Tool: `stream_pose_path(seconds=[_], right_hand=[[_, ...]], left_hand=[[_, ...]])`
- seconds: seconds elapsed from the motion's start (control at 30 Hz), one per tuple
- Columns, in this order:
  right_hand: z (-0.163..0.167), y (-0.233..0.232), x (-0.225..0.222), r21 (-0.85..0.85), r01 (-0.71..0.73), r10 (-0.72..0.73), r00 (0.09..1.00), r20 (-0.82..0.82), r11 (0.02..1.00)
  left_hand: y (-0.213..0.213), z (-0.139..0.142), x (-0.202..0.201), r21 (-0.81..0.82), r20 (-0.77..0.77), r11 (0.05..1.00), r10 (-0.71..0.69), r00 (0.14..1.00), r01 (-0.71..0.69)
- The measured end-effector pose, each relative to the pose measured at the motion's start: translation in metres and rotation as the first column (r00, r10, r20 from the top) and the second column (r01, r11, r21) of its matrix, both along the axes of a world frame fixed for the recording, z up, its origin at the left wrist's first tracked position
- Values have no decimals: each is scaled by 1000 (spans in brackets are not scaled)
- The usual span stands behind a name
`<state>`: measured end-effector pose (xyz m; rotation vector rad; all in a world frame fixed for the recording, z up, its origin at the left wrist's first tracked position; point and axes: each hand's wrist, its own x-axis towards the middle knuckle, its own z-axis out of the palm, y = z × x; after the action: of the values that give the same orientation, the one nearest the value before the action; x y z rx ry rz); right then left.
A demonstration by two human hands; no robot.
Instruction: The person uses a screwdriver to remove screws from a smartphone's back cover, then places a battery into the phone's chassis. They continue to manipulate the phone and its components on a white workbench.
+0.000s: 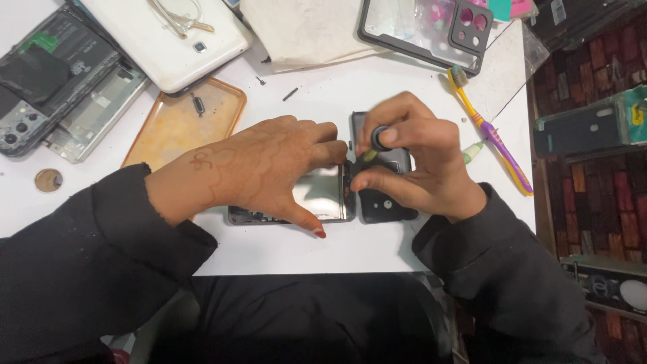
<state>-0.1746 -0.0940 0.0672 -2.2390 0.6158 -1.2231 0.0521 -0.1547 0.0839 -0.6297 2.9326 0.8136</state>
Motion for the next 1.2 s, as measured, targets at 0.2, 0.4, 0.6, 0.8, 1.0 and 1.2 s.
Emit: stream_pose_path(seconds=[0.2,0.4,0.6,0.8,1.0,1.2], right_hand=[[-13,12,-12,189,18,-37,995,97,982],[-12,10,-13,37,33,-33,999,-4,999],[-17,7,-11,24,43,-42,999,-30,999],[-10,12,-11,59,39,-35,997,-66,998],[-9,10,-7,28,77,-75,994,-76,997],[-15,14,-10,127,83,-80,996,-28,988]], left_hand=[[0,3,-1,-68,50,998,-7,999,10],[-1,2,0,-115,-25,991,-68,997,64],[-1,2,0,-111,31,992,-58,998,61],[0,3,-1,-76,16,996,-33,999,34],[-2,3,-1,-85,10,995,-47,999,48],[-1,1,-2,-80,9,996,-49,999,50]])
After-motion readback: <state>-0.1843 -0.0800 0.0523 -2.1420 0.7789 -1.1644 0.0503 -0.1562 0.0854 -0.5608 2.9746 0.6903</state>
